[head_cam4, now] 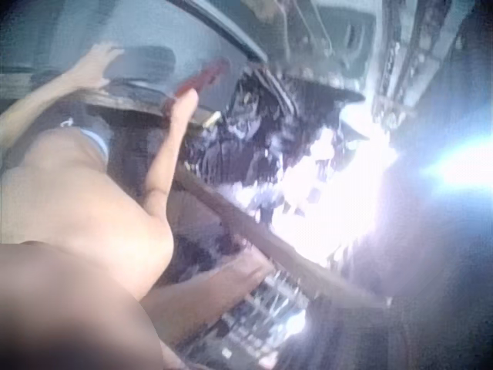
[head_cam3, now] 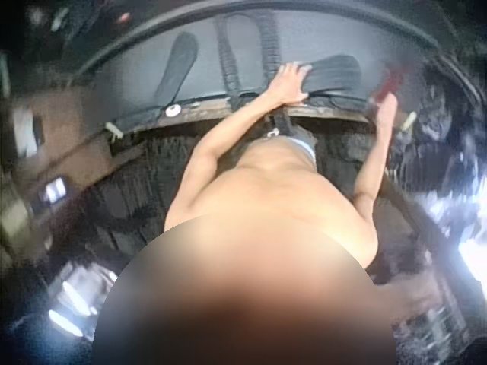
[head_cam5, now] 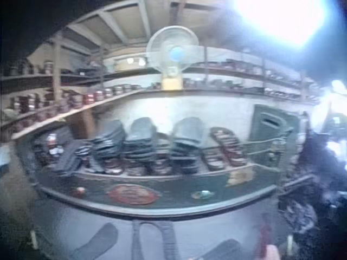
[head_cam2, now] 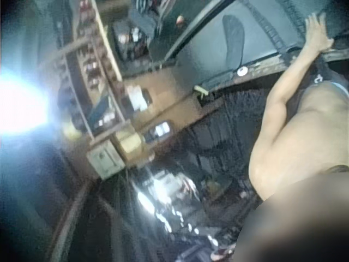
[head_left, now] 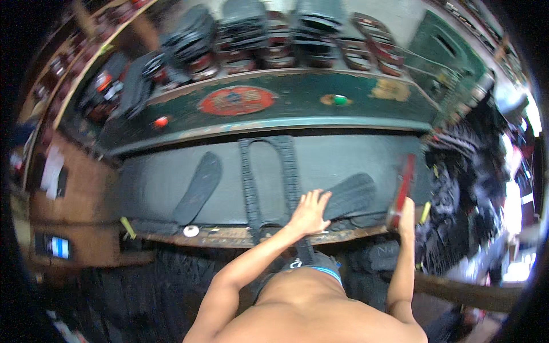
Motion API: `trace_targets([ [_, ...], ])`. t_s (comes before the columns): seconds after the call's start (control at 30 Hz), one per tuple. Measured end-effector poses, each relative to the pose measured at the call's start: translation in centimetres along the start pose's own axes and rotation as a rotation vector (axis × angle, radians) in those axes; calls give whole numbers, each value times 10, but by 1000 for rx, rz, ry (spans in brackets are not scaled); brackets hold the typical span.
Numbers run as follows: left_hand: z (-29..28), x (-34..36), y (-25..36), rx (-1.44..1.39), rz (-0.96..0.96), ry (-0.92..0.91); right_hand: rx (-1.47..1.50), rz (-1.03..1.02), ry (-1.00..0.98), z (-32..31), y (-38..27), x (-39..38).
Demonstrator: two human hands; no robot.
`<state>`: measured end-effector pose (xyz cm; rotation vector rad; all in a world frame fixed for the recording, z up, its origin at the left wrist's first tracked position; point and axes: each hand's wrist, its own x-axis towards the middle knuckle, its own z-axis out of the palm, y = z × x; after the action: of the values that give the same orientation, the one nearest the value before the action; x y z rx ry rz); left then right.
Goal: The person places a rubber sole on a grinding machine, aligns a metal template, and cuts the rubber to shape using shears. They then use a pointed tool to mark or score the surface of the cut sole.
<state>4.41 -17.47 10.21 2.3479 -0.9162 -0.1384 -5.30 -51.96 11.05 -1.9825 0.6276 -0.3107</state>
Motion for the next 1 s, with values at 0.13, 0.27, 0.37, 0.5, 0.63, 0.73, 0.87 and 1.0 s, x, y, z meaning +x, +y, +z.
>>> trace_targets([
  [0.13, -74, -45, -17, -287, -157, 110, -316, -4, 65, 14, 19, 25],
  [0.27, -173, -123, -94, -738, -491, 46, -780, -189, -80, 39, -2, 23],
  [0.37, -225, -169, -153, -787, -745, 295, -811, -214, -231, 58, -23, 20],
  [0.5, -272, -199, -211, -922, -943, 243, -693, -221, -369, 82, -30, 23],
  [0.63, -241, -201, -242, 484, -1090, -31, -660, -150, -408, 99, -17, 22],
  [0.73, -204, -211, -246, 213, -996, 60, -654, -189, -312, 103, -10, 19],
  [0.87, -184, -226, -232, 232, -899, 141, -624, -219, -363, 99, -10, 17],
  [1.0, -178, -225, -193, 323, -981, 97, -654, -277, -334, 96, -12, 14],
])
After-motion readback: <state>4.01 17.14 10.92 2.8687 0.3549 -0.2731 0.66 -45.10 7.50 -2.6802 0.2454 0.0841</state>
